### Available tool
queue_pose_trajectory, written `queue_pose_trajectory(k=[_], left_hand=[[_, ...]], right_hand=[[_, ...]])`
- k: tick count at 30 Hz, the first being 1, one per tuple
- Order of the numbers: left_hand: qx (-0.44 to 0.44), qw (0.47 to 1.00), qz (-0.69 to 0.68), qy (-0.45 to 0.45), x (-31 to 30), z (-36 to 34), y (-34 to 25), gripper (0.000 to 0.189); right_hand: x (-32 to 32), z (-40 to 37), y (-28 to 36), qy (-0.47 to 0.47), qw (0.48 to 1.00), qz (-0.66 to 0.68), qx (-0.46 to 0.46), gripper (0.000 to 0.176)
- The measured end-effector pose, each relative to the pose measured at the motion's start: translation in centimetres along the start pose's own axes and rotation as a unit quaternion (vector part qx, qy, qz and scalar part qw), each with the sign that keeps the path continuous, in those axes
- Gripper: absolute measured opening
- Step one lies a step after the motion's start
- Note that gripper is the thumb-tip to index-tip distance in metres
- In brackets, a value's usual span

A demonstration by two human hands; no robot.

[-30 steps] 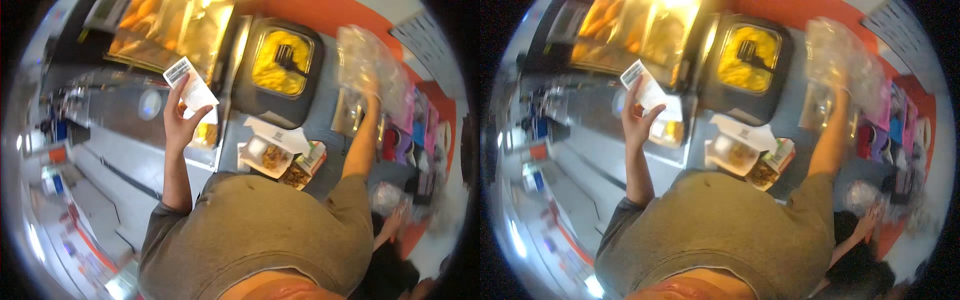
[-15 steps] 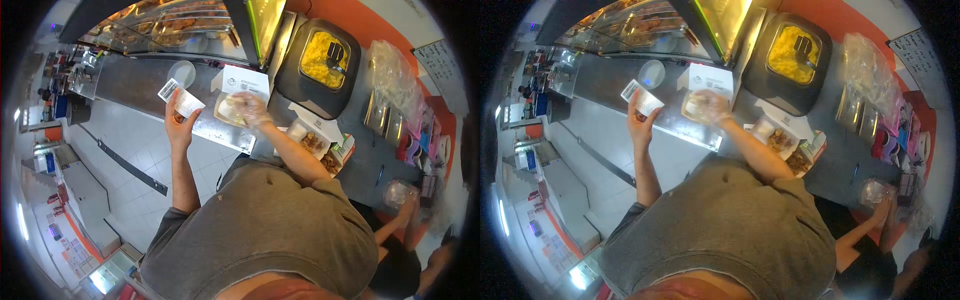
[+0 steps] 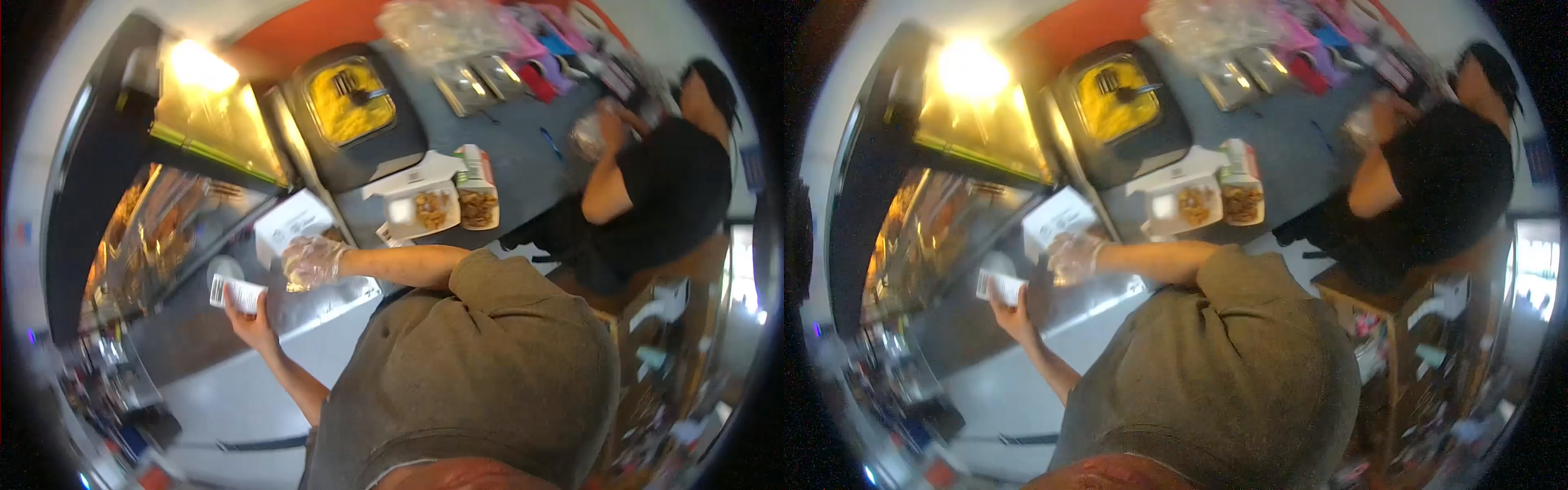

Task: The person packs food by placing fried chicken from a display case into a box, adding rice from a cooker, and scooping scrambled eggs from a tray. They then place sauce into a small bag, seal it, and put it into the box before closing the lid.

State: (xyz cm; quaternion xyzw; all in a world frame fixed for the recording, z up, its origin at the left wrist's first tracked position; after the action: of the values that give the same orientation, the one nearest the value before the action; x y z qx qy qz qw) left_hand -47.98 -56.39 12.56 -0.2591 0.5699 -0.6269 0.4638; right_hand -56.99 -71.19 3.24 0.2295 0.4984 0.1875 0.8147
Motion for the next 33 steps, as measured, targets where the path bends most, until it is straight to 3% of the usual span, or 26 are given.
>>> queue_pose_trajectory(k=[3, 5, 6, 7, 8, 10, 11, 12, 14, 16, 18, 20, 22, 23, 24, 25, 27, 29, 33], left_hand=[[-0.013, 1.000, -0.019, 0.007, 3.2, 0.9, -1.1, 0.066], [0.002, 0.999, 0.002, 0.033, 6.8, 1.2, -2.5, 0.066], [0.013, 0.998, 0.030, 0.048, 8.9, 1.0, -3.2, 0.066], [0.003, 0.998, 0.018, 0.059, 10.9, 0.8, -2.9, 0.066], [0.036, 0.994, 0.064, 0.086, 13.4, 0.6, -3.4, 0.065], [-0.012, 0.992, -0.020, 0.121, 18.9, -0.1, -2.3, 0.065], [-0.057, 0.987, -0.032, 0.145, 21.7, -0.8, -1.8, 0.065], [-0.102, 0.980, -0.042, 0.166, 24.5, -1.6, -1.6, 0.065], [-0.060, 0.979, -0.012, 0.196, 29.1, -3.5, -3.7, 0.063], [-0.034, 0.978, 0.065, 0.194, 31.0, -5.1, -4.8, 0.060], [-0.099, 0.984, 0.045, 0.139, 29.5, -6.6, -2.3, 0.057], [-0.116, 0.977, 0.153, 0.092, 26.2, -7.6, -0.2, 0.054], [-0.078, 0.970, 0.226, 0.045, 23.1, -8.5, 1.3, 0.053], [-0.119, 0.966, 0.229, 0.014, 20.5, -9.3, 3.3, 0.051], [-0.159, 0.959, 0.232, -0.017, 17.9, -10.0, 5.1, 0.050], [-0.114, 0.939, 0.325, -0.006, 16.7, -10.3, 5.2, 0.049], [-0.057, 0.888, 0.456, -0.007, 14.8, -10.8, 5.6, 0.049], [-0.077, 0.871, 0.485, -0.011, 13.9, -10.8, 7.0, 0.049], [-0.118, 0.857, 0.501, -0.010, 12.8, -10.1, 9.6, 0.049]], right_hand=[[-12.7, -0.1, -1.3, -0.198, 0.977, 0.078, -0.003, 0.015], [-22.2, -1.6, -6.8, -0.350, 0.934, 0.059, 0.048, 0.014], [-26.5, -2.9, -11.0, -0.440, 0.893, 0.042, 0.082, 0.013], [-33.1, -3.9, -13.8, -0.531, 0.847, 0.023, 0.003, 0.014], [-37.9, -6.3, -18.2, -0.572, 0.801, 0.060, 0.168, 0.016], [-47.7, -12.3, -25.5, -0.751, 0.647, 0.027, 0.133, 0.010], [-51.4, -15.7, -30.8, -0.771, 0.597, -0.173, 0.140, 0.008], [-54.6, -19.4, -35.2, -0.793, 0.557, -0.091, 0.229, 0.011], [-59.2, -25.4, -43.4, -0.571, 0.430, -0.126, 0.688, 0.021], [-59.6, -28.1, -50.2, -0.419, 0.544, -0.252, 0.682, 0.031], [-60.4, -31.1, -54.9, -0.282, 0.574, -0.310, 0.704, 0.028], [-61.1, -36.1, -63.5, -0.145, 0.615, -0.335, 0.699, 0.033], [-63.3, -38.1, -64.0, -0.251, 0.561, -0.219, 0.758, 0.037], [-63.4, -39.3, -66.6, -0.248, 0.564, -0.216, 0.757, 0.037], [-64.1, -40.8, -69.0, -0.311, 0.583, -0.227, 0.716, 0.039], [-64.6, -42.4, -71.2, -0.372, 0.597, -0.235, 0.671, 0.042], [-65.2, -44.4, -76.0, -0.370, 0.612, -0.239, 0.657, 0.042], [-66.3, -47.0, -81.8, -0.352, 0.629, -0.241, 0.650, 0.046], [-67.3, -46.2, -84.0, -0.291, 0.624, -0.206, 0.696, 0.043]])
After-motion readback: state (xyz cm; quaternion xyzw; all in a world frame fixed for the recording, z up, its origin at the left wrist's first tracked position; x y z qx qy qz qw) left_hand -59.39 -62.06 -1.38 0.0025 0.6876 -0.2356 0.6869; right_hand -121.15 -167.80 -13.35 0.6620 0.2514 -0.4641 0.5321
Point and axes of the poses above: each hand's wrist, its own z-axis towards the middle knuckle, its own x-axis out of the palm, y = z × x, the point moved 6 cm from there along z, towards the middle knuckle, and after that the axes turned 4 degrees about -y, right-handed, at the moved point
